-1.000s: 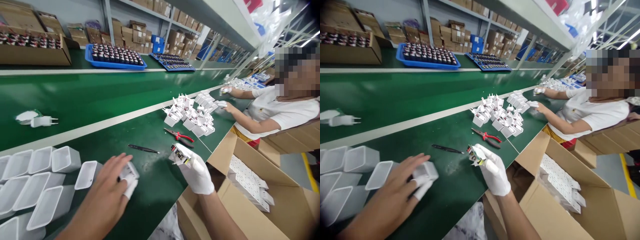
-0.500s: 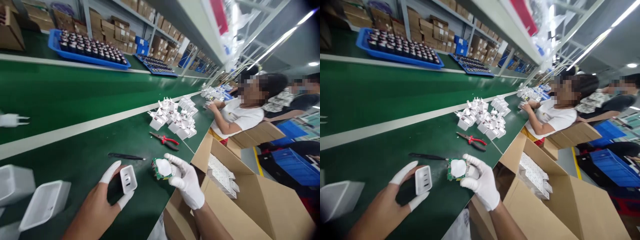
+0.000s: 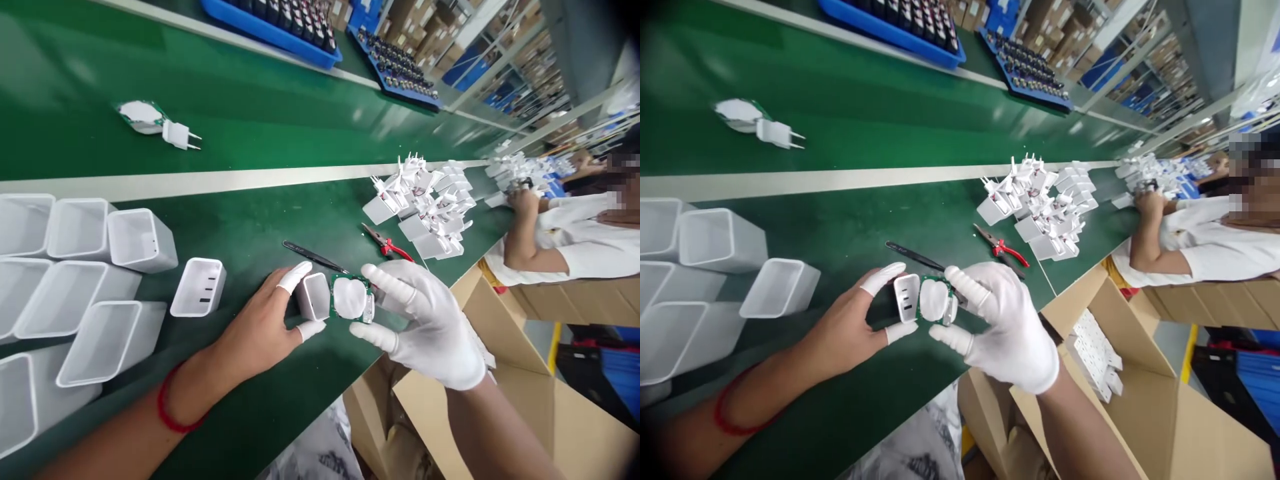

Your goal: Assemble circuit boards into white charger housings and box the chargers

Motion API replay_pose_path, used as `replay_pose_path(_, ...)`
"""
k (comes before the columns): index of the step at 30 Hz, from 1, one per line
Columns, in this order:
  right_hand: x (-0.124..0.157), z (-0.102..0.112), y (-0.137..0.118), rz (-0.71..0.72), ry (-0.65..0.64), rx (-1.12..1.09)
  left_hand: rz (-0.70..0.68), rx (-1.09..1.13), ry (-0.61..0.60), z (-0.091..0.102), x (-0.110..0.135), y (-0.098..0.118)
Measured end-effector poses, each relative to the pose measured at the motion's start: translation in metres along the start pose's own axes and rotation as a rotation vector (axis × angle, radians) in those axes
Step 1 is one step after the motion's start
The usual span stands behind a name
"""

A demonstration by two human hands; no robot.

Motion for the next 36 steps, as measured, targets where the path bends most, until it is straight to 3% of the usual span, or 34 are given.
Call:
replay_pose_path(5,-0.002,0.006,0.012,-0.106,0.053,-0.008,-0.226,-0.049,-0.063,0.0,0.002,0.021)
replay_pose_path(7,0.002,0.006,0.017,-0.148,0.05,0.002,-0.25,-0.129,-0.034,0.002,0.003,0.025)
replay_pose_path(11,0.007,0.005,0.017,-0.139,-0.002,-0.004,-0.127,-0.23,-0.022,0.003,0.004,0.021)
replay_pose_path(18,0.001,-0.005,-0.009,0.015,-0.149,0.032,-0.084,-0.042,-0.2,-0.006,0.001,0.012)
replay_pose_path(24,-0.013,-0.02,-0.024,0.088,-0.196,0.127,0.146,0.068,-0.284,-0.016,0.0,-0.007)
replay_pose_path(30,-0.023,-0.03,-0.035,0.143,-0.284,0.188,0.144,0.095,-0.282,-0.016,0.0,-0.007)
replay_pose_path(36,-0.023,-0.051,-0.025,0.023,-0.461,0.318,0.127,0.119,-0.248,-0.014,-0.002,-0.007)
Point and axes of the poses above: each hand's wrist, its own x-axis away from the middle knuckle, its own z-axis out of the back of the hand, y = z × x, the point moved 9 cm from there along -x, towards the middle knuckle, and after that the axes turned 12 degrees about -z, right-handed, at the moved point
